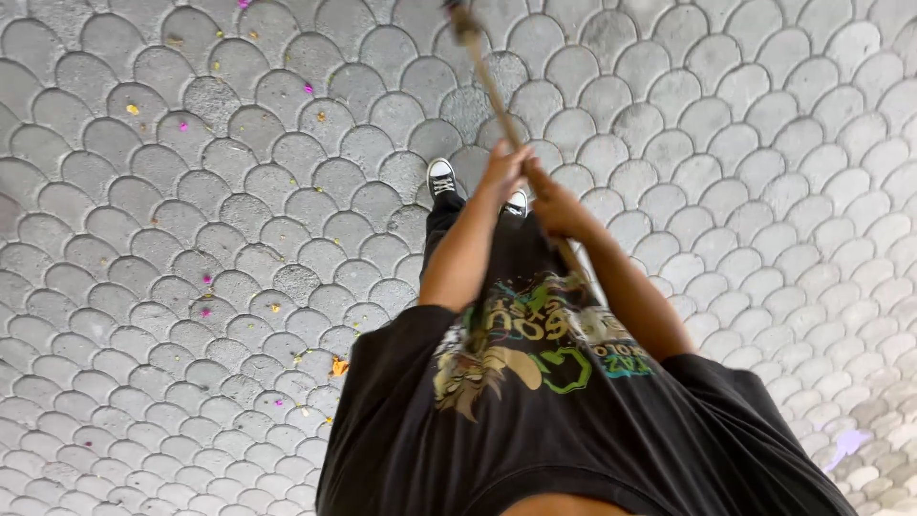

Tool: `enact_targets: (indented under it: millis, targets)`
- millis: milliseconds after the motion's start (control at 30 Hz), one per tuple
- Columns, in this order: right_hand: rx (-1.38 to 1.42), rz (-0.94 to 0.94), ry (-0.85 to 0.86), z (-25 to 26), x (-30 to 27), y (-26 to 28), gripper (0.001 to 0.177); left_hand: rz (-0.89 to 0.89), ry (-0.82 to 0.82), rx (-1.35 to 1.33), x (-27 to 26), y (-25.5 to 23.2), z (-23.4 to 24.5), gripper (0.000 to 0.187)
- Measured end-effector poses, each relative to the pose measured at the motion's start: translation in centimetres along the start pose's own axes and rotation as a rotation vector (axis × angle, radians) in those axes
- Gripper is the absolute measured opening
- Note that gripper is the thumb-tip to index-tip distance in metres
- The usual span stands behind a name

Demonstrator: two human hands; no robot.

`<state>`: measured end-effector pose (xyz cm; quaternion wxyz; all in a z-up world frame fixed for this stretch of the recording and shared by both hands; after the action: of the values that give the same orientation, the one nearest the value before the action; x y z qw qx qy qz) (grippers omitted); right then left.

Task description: The person sweeps a tiled outdoor patio area using a long-handled broom. They move back and forth, gathering scattered debris and leaves into a pile while navigating around green plastic chairs and a white door frame.

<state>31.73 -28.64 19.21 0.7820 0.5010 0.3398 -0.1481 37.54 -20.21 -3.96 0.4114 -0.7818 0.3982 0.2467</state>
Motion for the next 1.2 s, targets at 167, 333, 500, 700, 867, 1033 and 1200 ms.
enact_targets:
  millis: [167,333,500,700,867,1033,1200]
  targets:
    - [-0.188,-0.005,0.147,-5.9,1.6,6.7,0.078,0.016,-0.102,-0.101,-2.4,-6.2,12.1,0.037]
    - [-0.084,-0.012,0.104,-5.4,-0.1,9.7,0.076,-0.037,-0.105,0.047,-4.1,-9.3,10.1,0.043]
    - [-0.140,-0.090,-0.071,-1.3,-0.8,6.0,0.077,-0.021,0.003,0.075,-1.1,-9.0,0.0,0.068]
    - [0.503,0.009,-0.363,8.3,-1.0,-4.3,0.073,0.058,0.252,0.302,2.4,-7.5,-15.5,0.065]
    - [0.544,0.044,-0.520,20.8,0.7,-12.3,0.070,0.003,0.193,0.437,7.1,-5.8,-20.1,0.087]
    - [0.195,-0.075,-0.351,23.9,6.3,-13.7,0.077,0.023,-0.115,0.474,14.8,-3.3,-13.5,0.059]
    - [-0.198,-0.128,0.087,20.0,7.6,-6.7,0.079,0.084,-0.394,0.419,18.3,-1.5,-8.6,0.084]
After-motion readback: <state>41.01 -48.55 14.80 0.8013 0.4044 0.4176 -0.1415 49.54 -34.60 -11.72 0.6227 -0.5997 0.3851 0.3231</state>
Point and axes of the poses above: each hand's wrist, its own x-axis towards the middle knuckle, its own z-axis out of the back of the hand, y = z × x, the point moved 1 cm from there along x, towards the middle knuckle, and after that the axes turned 3 degrees about y, right-handed, at the moved point
